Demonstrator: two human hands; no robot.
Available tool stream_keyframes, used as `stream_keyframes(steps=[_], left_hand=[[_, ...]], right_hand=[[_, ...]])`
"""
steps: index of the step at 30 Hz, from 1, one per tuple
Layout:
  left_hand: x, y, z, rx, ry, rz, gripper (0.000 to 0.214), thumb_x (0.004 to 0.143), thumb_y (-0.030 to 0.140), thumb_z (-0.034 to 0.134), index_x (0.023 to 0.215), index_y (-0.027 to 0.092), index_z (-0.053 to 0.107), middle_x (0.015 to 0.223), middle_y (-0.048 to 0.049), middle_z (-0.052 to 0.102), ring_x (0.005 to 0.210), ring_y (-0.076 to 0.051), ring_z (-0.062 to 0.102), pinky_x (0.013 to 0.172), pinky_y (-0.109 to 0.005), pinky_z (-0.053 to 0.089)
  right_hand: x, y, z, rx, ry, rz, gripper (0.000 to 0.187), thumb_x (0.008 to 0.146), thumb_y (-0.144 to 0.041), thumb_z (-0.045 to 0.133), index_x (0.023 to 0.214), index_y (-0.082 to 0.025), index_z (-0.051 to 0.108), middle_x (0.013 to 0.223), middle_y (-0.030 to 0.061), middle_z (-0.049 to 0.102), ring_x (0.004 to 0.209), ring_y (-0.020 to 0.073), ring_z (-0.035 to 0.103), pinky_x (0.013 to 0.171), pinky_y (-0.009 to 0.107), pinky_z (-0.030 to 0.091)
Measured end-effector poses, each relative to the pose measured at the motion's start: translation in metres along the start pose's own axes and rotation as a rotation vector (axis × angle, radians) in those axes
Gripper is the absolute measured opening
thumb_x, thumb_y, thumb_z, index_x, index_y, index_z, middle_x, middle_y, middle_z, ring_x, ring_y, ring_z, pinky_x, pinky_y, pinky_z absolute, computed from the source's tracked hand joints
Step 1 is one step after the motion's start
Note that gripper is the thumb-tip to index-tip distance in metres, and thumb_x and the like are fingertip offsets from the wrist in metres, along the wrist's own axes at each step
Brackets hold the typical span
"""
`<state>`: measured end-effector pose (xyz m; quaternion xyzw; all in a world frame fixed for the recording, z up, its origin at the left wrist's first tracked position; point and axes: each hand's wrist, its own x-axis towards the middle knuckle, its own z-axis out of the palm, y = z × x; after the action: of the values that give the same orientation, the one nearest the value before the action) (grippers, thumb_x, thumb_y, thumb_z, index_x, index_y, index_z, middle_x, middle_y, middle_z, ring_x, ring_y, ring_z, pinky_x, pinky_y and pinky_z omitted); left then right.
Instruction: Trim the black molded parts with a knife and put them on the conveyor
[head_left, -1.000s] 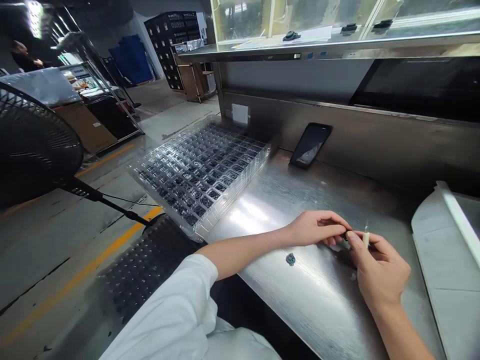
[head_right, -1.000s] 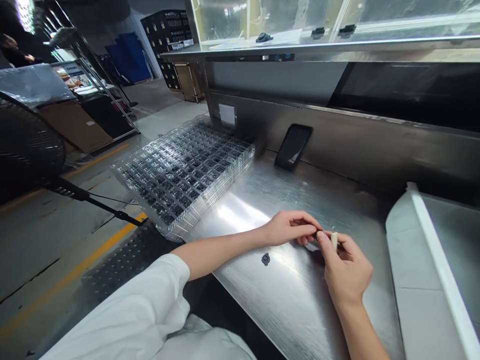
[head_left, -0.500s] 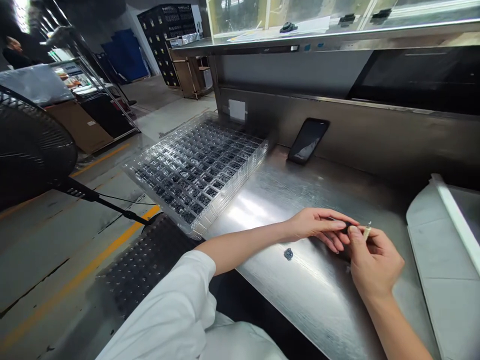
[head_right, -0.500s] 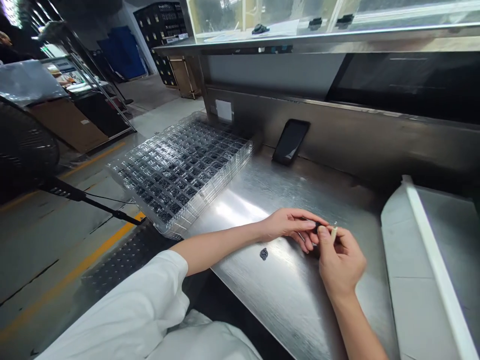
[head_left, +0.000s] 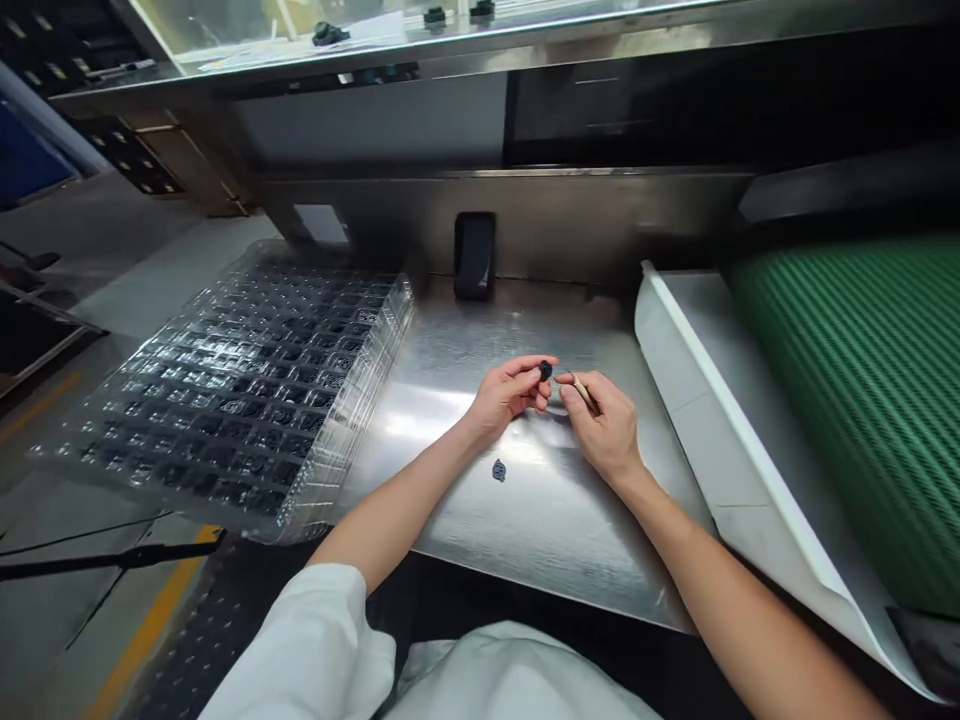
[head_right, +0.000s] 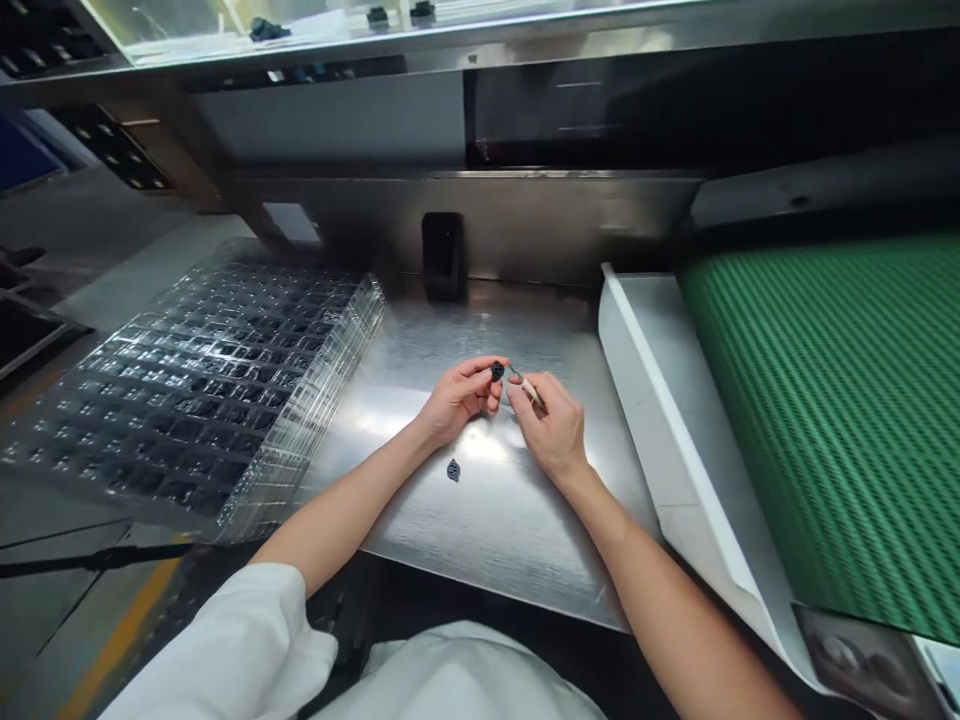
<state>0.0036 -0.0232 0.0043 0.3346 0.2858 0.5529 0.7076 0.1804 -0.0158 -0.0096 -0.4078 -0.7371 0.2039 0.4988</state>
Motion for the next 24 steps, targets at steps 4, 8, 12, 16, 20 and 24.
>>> stream_keyframes(steps=[4,8,12,16,20,24], left_hand=[[-0.0012,0.0005,0.0017,0.015,0.000,-0.014,0.049,0.078,0.039,0.089,0.118,0.014,0.074,0.076,-0.0008,0.068,0.060,-0.011,0.061,0.063,-0.026,0.048],[-0.0029,0.0014,0.0037,0.012,-0.001,-0.009,0.048,0.079,0.038,0.089,0.118,0.014,0.074,0.074,-0.0006,0.067,0.059,-0.011,0.059,0.063,-0.026,0.047],[-0.0038,0.0028,0.0046,-0.003,0.001,-0.011,0.047,0.079,0.037,0.088,0.118,0.014,0.074,0.073,-0.0006,0.066,0.060,-0.011,0.058,0.063,-0.027,0.046],[-0.0036,0.0042,0.0046,-0.019,0.005,-0.013,0.045,0.079,0.036,0.088,0.117,0.015,0.074,0.072,-0.0004,0.065,0.059,-0.010,0.056,0.063,-0.027,0.045],[-0.0028,0.0055,0.0045,-0.028,0.025,-0.013,0.044,0.079,0.035,0.088,0.116,0.014,0.075,0.071,-0.0003,0.063,0.059,-0.010,0.054,0.062,-0.026,0.043],[-0.0025,0.0056,0.0051,-0.034,0.025,-0.023,0.045,0.078,0.035,0.089,0.115,0.013,0.075,0.071,-0.0001,0.063,0.059,-0.010,0.053,0.061,-0.026,0.042]], right_hand=[[-0.0018,-0.0022,-0.0015,-0.045,-0.065,-0.029,0.040,0.113,-0.046,0.048,0.094,-0.020,0.071,0.083,0.0031,0.066,0.074,0.0169,0.059,0.069,0.031,0.040],[-0.0038,-0.0007,0.0001,-0.086,-0.080,-0.025,0.037,0.113,-0.045,0.051,0.092,-0.021,0.070,0.084,0.0020,0.068,0.073,0.0153,0.060,0.068,0.030,0.039],[-0.0053,0.0000,0.0007,-0.122,-0.041,-0.020,0.038,0.112,-0.047,0.053,0.090,-0.021,0.070,0.082,0.0006,0.068,0.067,0.0134,0.057,0.065,0.030,0.037],[-0.0050,0.0012,0.0009,-0.152,-0.028,-0.029,0.042,0.112,-0.049,0.052,0.089,-0.020,0.070,0.080,0.0011,0.068,0.067,0.0136,0.057,0.065,0.030,0.036],[-0.0042,0.0033,0.0013,-0.170,-0.017,-0.041,0.043,0.112,-0.050,0.052,0.087,-0.020,0.069,0.079,0.0011,0.067,0.067,0.0138,0.057,0.065,0.031,0.036],[-0.0035,0.0048,0.0009,-0.173,-0.005,-0.056,0.041,0.112,-0.049,0.053,0.087,-0.020,0.068,0.079,0.0006,0.067,0.067,0.0133,0.056,0.065,0.030,0.035]])
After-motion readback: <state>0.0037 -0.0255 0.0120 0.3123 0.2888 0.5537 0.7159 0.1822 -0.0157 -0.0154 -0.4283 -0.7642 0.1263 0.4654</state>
